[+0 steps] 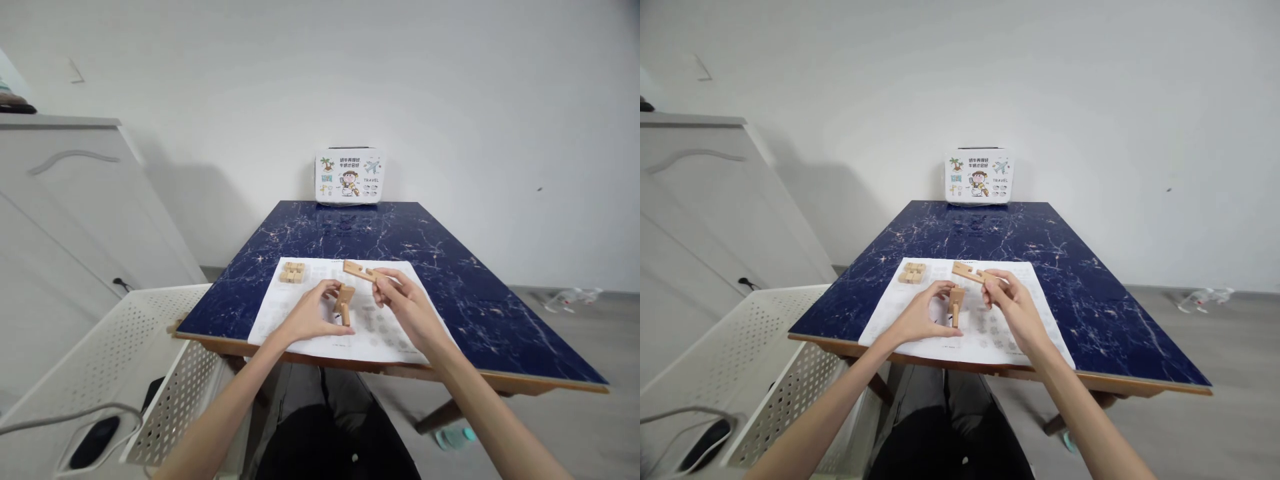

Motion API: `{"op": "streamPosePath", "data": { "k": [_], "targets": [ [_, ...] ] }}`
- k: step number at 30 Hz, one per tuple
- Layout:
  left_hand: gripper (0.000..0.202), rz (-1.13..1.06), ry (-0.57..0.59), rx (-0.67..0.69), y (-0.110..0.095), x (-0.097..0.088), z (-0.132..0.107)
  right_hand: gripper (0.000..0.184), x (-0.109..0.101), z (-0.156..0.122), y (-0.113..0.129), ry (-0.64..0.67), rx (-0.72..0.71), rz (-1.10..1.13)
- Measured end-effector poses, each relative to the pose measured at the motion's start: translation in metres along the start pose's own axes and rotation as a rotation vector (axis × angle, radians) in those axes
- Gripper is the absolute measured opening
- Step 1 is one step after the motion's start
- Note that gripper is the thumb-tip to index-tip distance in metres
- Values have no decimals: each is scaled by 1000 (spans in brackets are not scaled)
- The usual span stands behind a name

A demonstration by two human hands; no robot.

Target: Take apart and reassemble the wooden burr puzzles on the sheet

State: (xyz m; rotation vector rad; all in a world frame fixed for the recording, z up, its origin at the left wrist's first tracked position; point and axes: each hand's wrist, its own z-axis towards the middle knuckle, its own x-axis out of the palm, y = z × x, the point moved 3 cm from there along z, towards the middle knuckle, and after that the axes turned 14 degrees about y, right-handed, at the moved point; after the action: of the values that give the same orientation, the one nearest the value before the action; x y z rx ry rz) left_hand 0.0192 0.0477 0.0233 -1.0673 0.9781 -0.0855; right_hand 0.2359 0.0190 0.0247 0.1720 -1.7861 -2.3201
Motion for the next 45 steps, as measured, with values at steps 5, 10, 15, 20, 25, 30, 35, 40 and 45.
{"op": "streamPosePath", "data": {
  "k": [5, 10, 15, 20, 25, 30, 35, 40, 45],
  "targets": [
    [94, 11, -12, -20, 1, 1, 0, 44, -36, -1, -25, -37, 126, -423],
    [89, 49, -38, 17, -2, -1, -1, 29, -51, -4, -46, 13, 192, -790],
    [83, 106, -47, 73, -7, -2, -3, 24, -42, -4, -43, 72, 216, -1127],
    [82, 142, -45, 107, -8, 0, -4, 29, -26, -8, -16, 20, 84, -1186],
    [80, 200, -16, 132, -12, 2, -3, 25, 0, -12, 16, 248, -201, -1061],
    [91, 207, -1, 95, -14, 1, -5, 21, 12, -9, 14, 226, -266, -1244],
    [110, 241, 36, 35, -17, 2, -7, 24, 10, -5, 9, 110, -268, -1321],
    [115, 244, 44, 31, -20, 1, -3, 25, 5, 2, 6, 57, -233, -1301],
    [117, 205, -25, 14, -10, 2, 3, 24, 1, 9, 2, -32, -211, -1230]
  ]
}}
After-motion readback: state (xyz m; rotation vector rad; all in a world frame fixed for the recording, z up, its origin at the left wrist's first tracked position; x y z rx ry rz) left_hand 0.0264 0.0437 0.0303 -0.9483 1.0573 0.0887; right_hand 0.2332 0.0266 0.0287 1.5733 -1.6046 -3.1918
